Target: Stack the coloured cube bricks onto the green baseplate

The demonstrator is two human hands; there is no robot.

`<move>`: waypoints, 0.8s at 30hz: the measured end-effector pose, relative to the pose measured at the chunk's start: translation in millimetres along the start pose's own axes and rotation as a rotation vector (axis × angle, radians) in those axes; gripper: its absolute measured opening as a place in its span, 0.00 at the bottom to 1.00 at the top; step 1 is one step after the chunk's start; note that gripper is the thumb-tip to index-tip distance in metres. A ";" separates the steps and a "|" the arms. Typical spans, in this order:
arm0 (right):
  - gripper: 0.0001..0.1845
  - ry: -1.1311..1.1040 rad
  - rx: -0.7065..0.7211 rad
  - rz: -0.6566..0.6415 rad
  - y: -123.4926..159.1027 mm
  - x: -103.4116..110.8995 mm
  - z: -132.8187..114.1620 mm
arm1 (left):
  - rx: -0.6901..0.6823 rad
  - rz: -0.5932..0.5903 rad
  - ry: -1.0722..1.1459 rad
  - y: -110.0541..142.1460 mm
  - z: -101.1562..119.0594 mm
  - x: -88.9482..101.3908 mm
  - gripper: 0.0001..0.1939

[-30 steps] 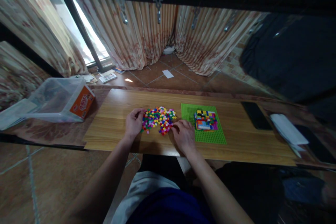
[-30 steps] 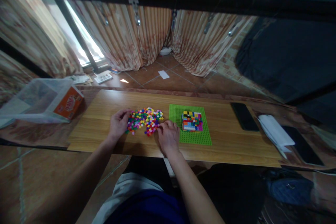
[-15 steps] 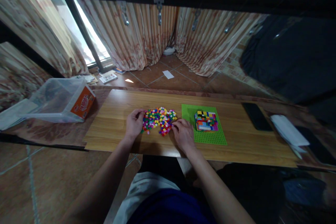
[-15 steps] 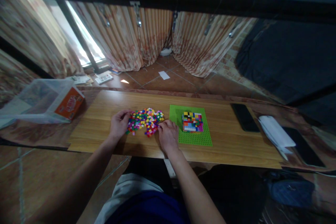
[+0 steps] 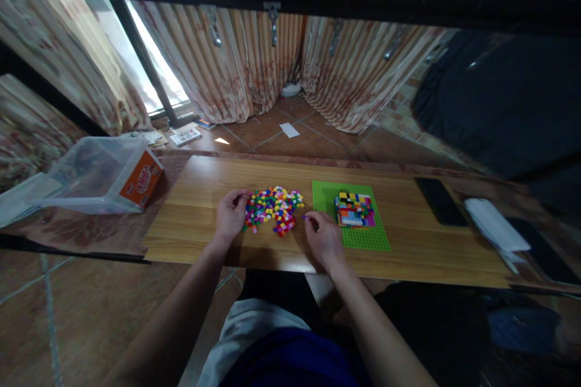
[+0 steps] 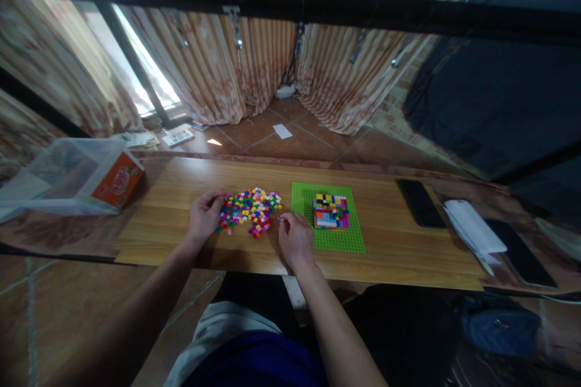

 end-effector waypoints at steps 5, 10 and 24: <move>0.14 0.181 0.104 -0.108 -2.5 -11.6 -8.6 | 0.000 0.006 0.015 -0.4 -2.1 0.6 0.12; 0.18 0.252 0.199 -0.107 6.5 -18.1 -17.7 | 0.015 -0.003 0.031 0.8 -0.6 -0.2 0.12; 0.17 0.338 0.337 -0.166 21.3 -27.2 -29.8 | 0.008 -0.009 0.003 0.1 -4.1 0.1 0.13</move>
Point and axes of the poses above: each hand's wrist, its own y-axis away from the middle knuckle, its own x-axis out of the back of the hand, z = x × y, the point moved 8 cm from there along -y, towards the middle knuckle, and after that the axes turned 8 degrees about y, right-handed, at the moved point
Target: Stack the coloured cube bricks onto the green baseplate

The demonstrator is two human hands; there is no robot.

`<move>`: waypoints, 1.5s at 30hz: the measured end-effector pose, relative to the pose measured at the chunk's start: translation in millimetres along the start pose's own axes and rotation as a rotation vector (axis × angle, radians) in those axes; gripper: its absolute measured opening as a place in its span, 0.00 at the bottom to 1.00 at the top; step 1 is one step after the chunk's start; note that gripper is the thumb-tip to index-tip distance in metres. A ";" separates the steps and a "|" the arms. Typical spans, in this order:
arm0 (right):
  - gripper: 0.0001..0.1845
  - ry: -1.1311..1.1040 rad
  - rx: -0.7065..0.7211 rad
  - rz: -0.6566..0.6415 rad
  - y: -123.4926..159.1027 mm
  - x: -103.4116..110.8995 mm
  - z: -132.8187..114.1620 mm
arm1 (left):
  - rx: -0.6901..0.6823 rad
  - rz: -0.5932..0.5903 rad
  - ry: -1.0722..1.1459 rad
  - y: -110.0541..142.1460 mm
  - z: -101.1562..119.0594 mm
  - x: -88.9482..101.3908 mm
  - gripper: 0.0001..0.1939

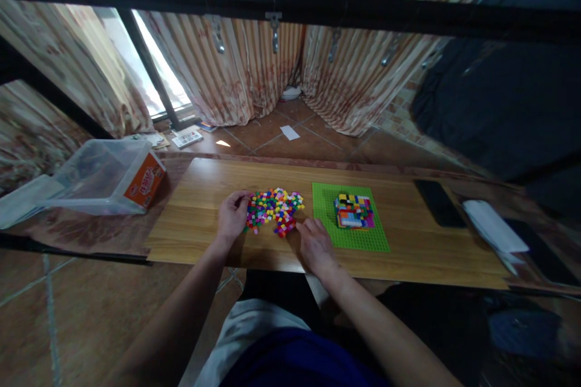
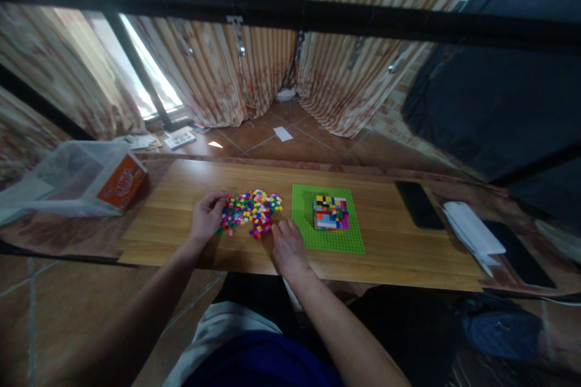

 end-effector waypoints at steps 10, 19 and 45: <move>0.18 -0.207 -0.121 0.117 6.0 3.9 15.6 | 0.004 -0.001 0.015 0.3 4.4 -0.5 0.13; 0.15 -0.573 -0.354 0.232 24.4 32.8 42.4 | -0.023 0.006 -0.024 -1.8 0.3 1.2 0.14; 0.15 -0.383 -0.569 0.477 44.1 77.8 133.9 | -0.020 0.004 -0.034 -3.1 3.2 2.2 0.13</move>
Point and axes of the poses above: each hand's wrist, its own y-axis away from the middle knuckle, its own x-axis out of the back of the hand, z = x × y, the point moved 8 cm from there along -y, towards the middle knuckle, and after that the axes turned 8 degrees about y, right-handed, at the moved point
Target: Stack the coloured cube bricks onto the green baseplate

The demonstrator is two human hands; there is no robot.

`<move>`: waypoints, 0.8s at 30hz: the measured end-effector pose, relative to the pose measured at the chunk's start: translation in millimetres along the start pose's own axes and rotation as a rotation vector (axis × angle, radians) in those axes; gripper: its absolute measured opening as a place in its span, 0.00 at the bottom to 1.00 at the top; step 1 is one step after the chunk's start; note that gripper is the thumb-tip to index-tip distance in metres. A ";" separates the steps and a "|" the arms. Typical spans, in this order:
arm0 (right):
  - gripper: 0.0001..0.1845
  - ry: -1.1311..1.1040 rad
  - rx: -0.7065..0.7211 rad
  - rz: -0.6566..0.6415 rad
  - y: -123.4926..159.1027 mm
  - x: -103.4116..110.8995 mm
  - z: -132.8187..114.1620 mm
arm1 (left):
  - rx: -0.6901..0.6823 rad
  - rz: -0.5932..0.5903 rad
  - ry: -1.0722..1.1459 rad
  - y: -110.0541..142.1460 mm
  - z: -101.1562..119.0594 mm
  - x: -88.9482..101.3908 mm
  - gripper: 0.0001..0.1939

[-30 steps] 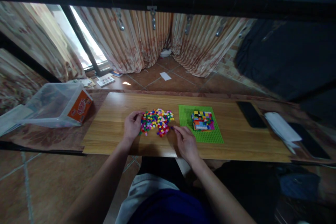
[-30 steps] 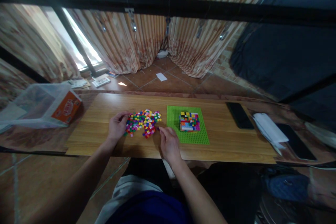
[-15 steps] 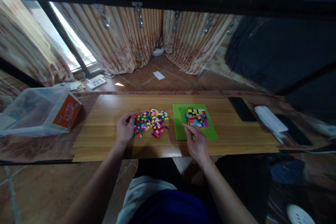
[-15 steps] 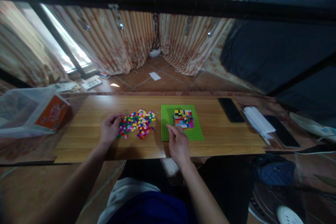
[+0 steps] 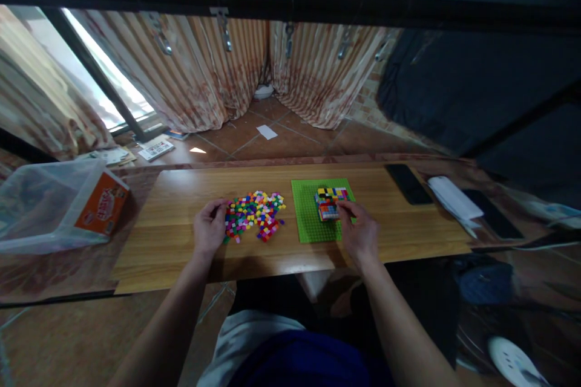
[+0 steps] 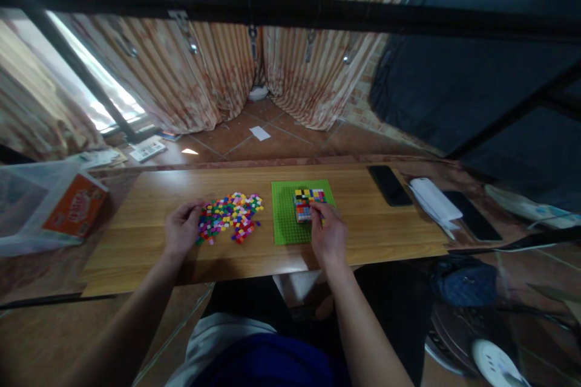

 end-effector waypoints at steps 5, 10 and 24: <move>0.12 0.029 0.049 0.064 -10.6 -3.9 8.1 | 0.004 -0.006 0.002 -1.0 -3.1 -0.6 0.15; 0.11 0.019 0.002 0.035 -16.2 -15.4 26.7 | 0.020 0.012 -0.010 -1.1 -4.2 0.4 0.15; 0.12 -0.309 -0.258 0.042 -18.4 -35.1 62.1 | -0.008 0.012 -0.020 -3.1 -6.7 0.8 0.15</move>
Point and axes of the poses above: each hand's wrist, its own y-axis away from the middle knuckle, its own x-axis out of the back of the hand, z = x × y, the point moved 8 cm from there along -y, towards the middle knuckle, and after that the axes turned 8 degrees about y, right-handed, at the moved point
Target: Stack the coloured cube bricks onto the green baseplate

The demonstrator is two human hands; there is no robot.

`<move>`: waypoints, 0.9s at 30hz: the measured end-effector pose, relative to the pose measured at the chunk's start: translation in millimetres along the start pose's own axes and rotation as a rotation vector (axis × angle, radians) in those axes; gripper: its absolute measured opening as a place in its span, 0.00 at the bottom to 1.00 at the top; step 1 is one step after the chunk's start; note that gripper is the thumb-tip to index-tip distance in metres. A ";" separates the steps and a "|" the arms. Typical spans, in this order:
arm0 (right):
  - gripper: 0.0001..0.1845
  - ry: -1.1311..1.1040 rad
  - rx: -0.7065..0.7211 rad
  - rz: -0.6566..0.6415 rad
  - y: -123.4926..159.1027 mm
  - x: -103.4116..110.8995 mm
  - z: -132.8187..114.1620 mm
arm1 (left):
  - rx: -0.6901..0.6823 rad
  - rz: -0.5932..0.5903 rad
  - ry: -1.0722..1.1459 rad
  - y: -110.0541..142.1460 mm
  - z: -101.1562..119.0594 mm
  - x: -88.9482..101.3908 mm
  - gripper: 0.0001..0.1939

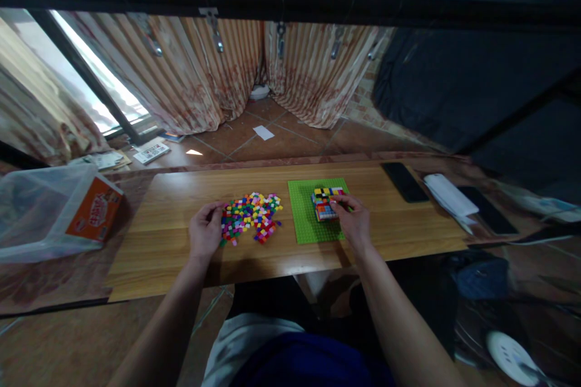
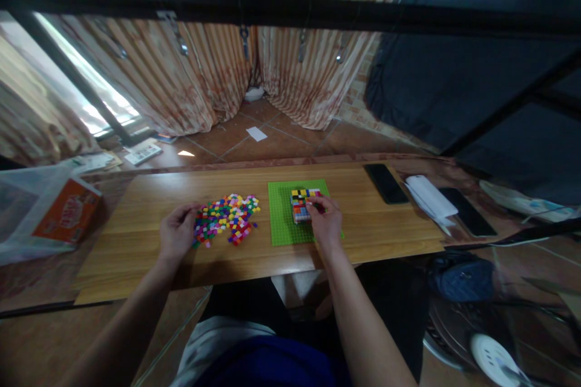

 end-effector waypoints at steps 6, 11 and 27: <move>0.11 -0.025 -0.013 0.028 3.8 0.2 -1.7 | -0.004 -0.005 0.004 0.3 -1.4 0.2 0.16; 0.11 -0.029 -0.027 0.040 4.7 0.4 -4.6 | 0.009 -0.003 0.013 0.5 0.7 -0.4 0.16; 0.11 0.178 0.304 0.053 58.3 12.8 -69.9 | 0.008 -0.013 0.026 2.3 5.4 -2.4 0.14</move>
Point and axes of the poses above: each hand's wrist, its own y-axis away from the middle knuckle, its own x-axis out of the back of the hand, z = x × y, the point moved 8 cm from there along -y, towards the middle knuckle, and after that the axes turned 8 degrees about y, right-handed, at the moved point
